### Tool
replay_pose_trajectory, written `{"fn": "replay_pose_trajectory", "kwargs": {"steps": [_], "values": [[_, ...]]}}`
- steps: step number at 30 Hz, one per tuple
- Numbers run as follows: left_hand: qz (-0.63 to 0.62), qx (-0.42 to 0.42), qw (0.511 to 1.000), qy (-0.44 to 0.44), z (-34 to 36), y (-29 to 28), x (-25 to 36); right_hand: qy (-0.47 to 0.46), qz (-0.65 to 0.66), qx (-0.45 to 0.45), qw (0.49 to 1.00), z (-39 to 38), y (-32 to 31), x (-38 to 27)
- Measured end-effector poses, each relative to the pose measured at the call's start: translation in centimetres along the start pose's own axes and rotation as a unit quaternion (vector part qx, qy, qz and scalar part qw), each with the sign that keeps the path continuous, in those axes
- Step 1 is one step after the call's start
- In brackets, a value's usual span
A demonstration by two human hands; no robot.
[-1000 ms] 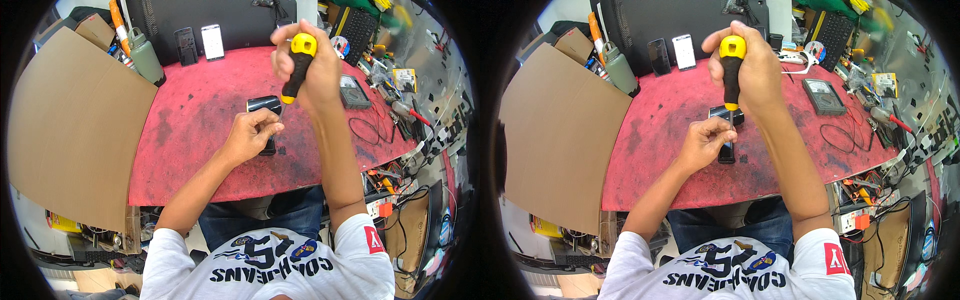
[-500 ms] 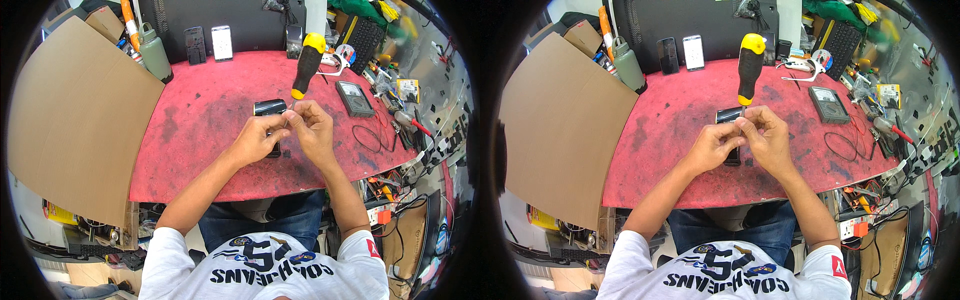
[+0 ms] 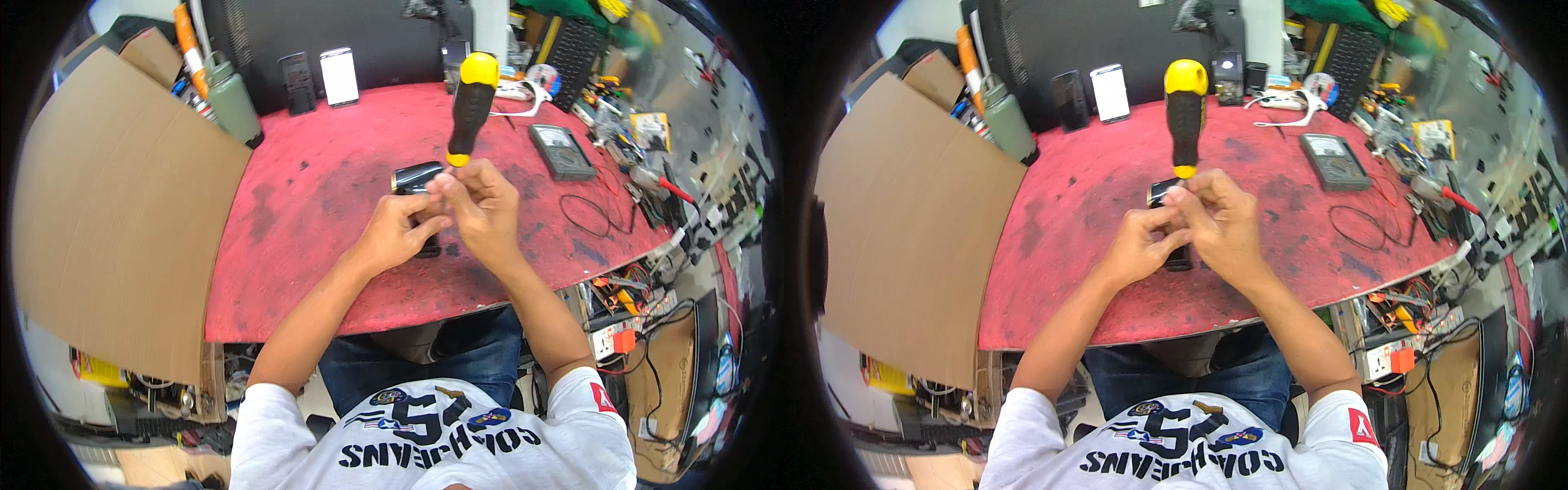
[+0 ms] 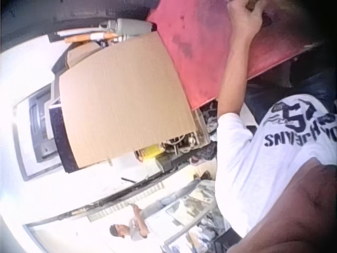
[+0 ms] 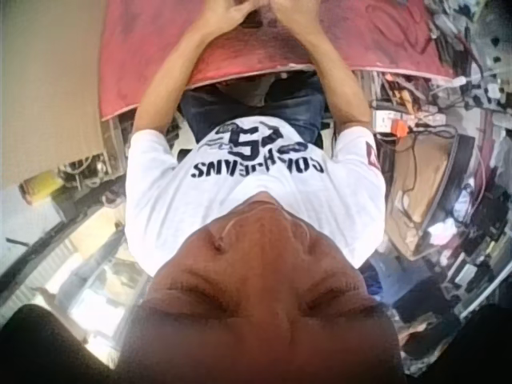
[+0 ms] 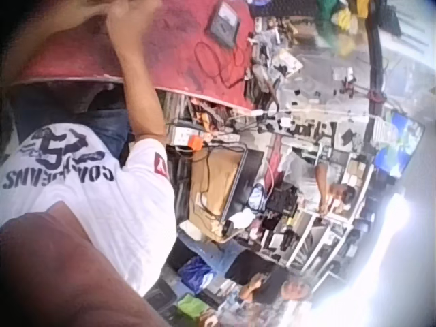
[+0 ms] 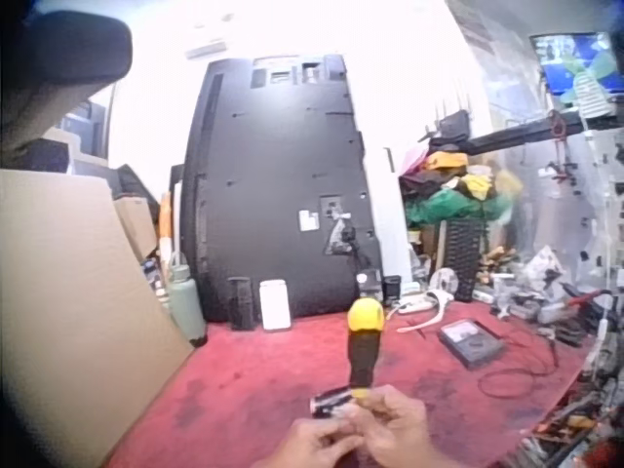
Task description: The person unscrews the handle of an infrared thermometer using a screwdriver, removes the screws, opens the casing, and checks the internal wiring.
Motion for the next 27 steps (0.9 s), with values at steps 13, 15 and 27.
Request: {"fn": "replay_pose_trajectory", "kwargs": {"steps": [13, 15, 27], "values": [[0.341, 0.026, 0.926, 0.161, -1.1, 3.0, 2.3, 0.054, -0.635, -0.007, 0.771, 0.8, -18.9, 4.5], [0.343, 0.04, 0.925, 0.158, -1.0, 3.0, 2.2, 0.068, -0.661, -0.026, 0.747, -0.1, -20.6, 5.9], [0.243, 0.17, 0.952, 0.078, 0.2, -0.7, 0.0, -0.021, -0.586, 0.185, 0.789, -13.5, -28.0, -12.4]]}}
Point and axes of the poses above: each hand's wrist, its own z-axis towards the middle knuckle, its own y-axis out of the palm, x = y × z, the point moved 7 cm from there along z, towards the middle knuckle, and after that the axes turned 13 degrees about -y, right-handed, at the moved point
